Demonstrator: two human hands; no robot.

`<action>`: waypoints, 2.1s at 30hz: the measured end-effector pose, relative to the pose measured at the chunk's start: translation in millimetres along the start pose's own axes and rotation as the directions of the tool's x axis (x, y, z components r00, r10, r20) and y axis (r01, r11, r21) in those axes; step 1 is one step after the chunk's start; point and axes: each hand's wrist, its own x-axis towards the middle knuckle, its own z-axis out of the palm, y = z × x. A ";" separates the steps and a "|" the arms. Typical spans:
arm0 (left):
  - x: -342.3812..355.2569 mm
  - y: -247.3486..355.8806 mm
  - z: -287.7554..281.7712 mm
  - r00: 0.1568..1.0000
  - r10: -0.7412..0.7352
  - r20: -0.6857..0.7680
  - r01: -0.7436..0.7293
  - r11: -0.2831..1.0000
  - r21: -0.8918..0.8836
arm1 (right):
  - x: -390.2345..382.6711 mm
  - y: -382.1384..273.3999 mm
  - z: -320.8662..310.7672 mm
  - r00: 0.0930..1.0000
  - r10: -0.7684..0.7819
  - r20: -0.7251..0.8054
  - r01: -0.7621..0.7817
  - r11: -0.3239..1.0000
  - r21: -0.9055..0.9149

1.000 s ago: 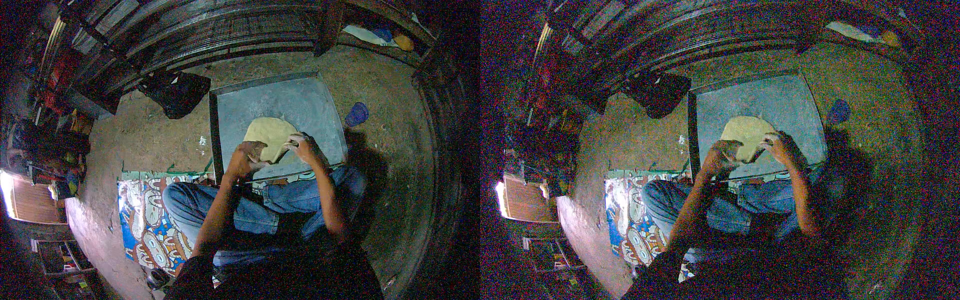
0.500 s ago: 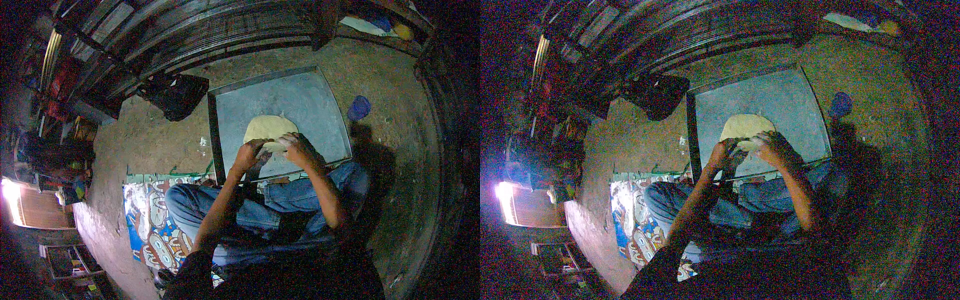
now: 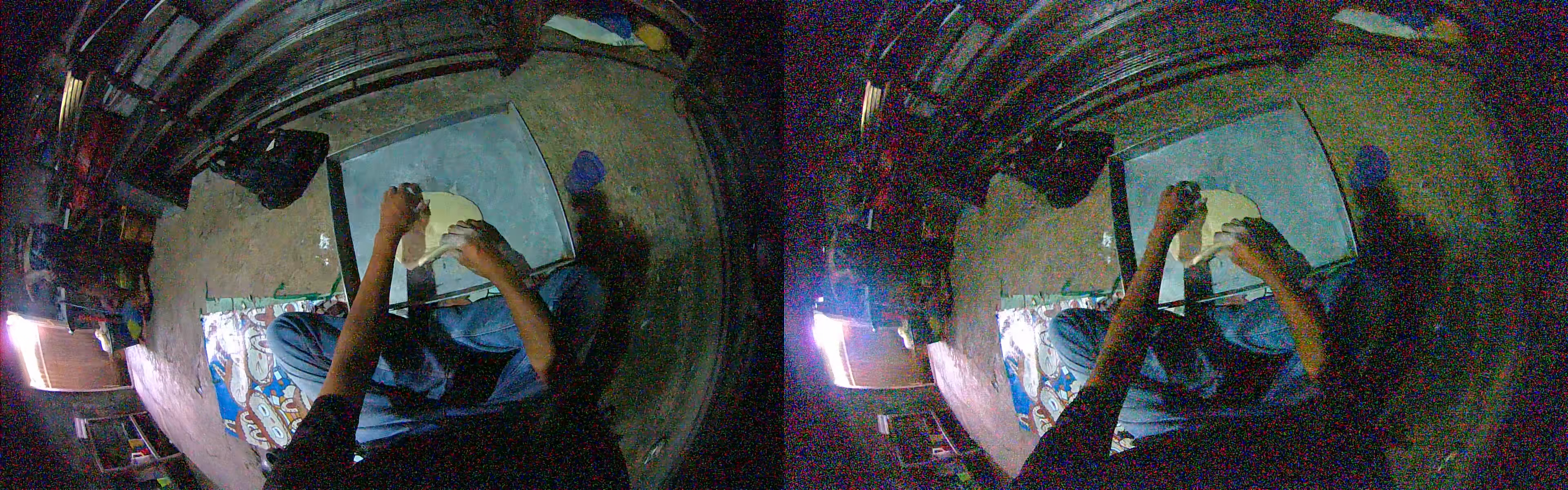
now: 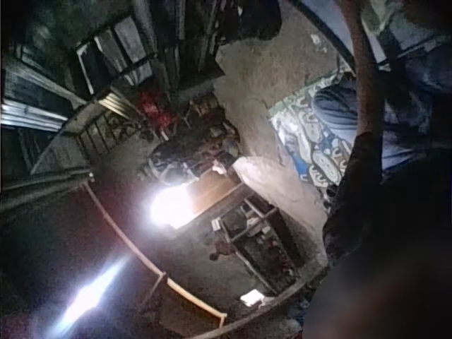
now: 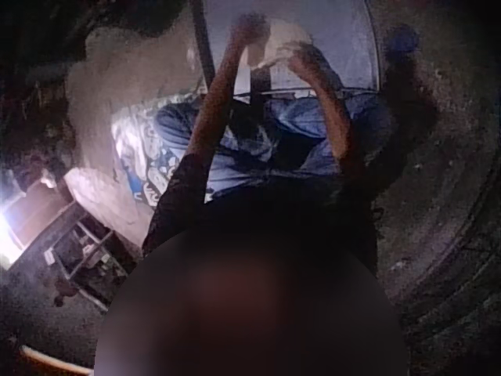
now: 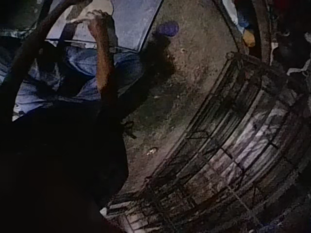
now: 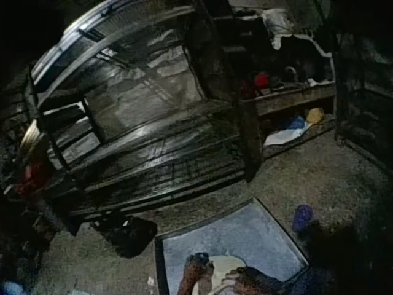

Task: The person flattens a piece of dough on a metal tray, lifts and rotates it, then folds it in half and pinches the edges together to seal it.

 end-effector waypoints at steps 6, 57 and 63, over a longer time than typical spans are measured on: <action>2.3 -35.1 -8.3 0.981 -0.103 0.164 0.091 0.993 0.077 | 21.2 -21.8 -18.5 0.998 -0.006 0.068 0.005 1.000 0.011; -63.8 72.4 -63.8 0.988 -0.088 -0.127 0.009 0.854 -0.520 | 59.9 -23.4 -61.4 0.935 0.350 -0.053 -0.339 0.928 0.153; -60.4 72.4 -58.8 0.981 -0.168 -0.095 0.075 0.787 -0.613 | 56.9 -0.1 -54.5 0.964 0.257 -0.064 -0.243 0.955 0.168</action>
